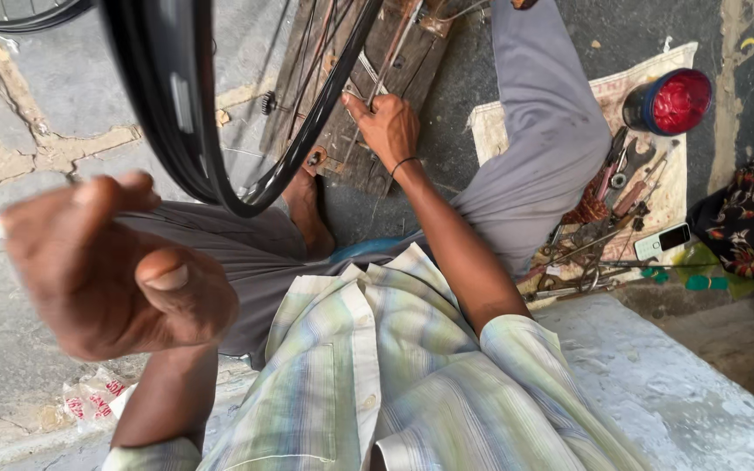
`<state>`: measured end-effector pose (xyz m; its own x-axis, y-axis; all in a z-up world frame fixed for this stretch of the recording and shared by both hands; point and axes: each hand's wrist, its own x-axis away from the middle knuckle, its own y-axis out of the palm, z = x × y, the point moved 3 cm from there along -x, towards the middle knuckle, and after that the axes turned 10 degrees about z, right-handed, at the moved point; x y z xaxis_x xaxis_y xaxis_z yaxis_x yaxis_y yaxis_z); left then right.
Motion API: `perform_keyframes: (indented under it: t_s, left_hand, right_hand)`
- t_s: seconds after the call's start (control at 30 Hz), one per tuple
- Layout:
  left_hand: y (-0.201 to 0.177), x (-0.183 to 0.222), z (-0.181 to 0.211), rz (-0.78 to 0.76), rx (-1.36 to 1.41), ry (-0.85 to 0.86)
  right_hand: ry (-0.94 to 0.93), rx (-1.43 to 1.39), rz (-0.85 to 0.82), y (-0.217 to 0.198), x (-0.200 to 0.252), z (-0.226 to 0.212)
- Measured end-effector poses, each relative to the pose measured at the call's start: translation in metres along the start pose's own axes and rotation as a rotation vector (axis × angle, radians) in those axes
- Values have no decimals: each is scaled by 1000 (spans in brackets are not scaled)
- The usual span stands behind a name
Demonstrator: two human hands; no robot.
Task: The person assembles and trues bicycle wheels by inserting spokes into the rim, tightening them by hand, and using a truing stand to verify alignment.
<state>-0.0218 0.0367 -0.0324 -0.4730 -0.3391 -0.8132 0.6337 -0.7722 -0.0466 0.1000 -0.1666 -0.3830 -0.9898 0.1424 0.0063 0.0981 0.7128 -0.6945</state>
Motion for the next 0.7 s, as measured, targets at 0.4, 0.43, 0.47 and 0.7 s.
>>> perform_keyframes:
  t_s: [0.4, 0.43, 0.47, 0.7]
  left_hand:
    - [33, 17, -11, -116, -174, 38]
    - [28, 30, -14, -120, -151, -17]
    - [23, 43, -18, -121, -128, -73]
    - [12, 118, -58, -490, -363, -399]
  right_hand:
    - [95, 44, -57, -1, 2, -1]
    - [107, 48, -64, -2, 1, -2]
    - [119, 51, -70, -4, 0, -2]
    - [79, 56, -47, -4, 0, -2]
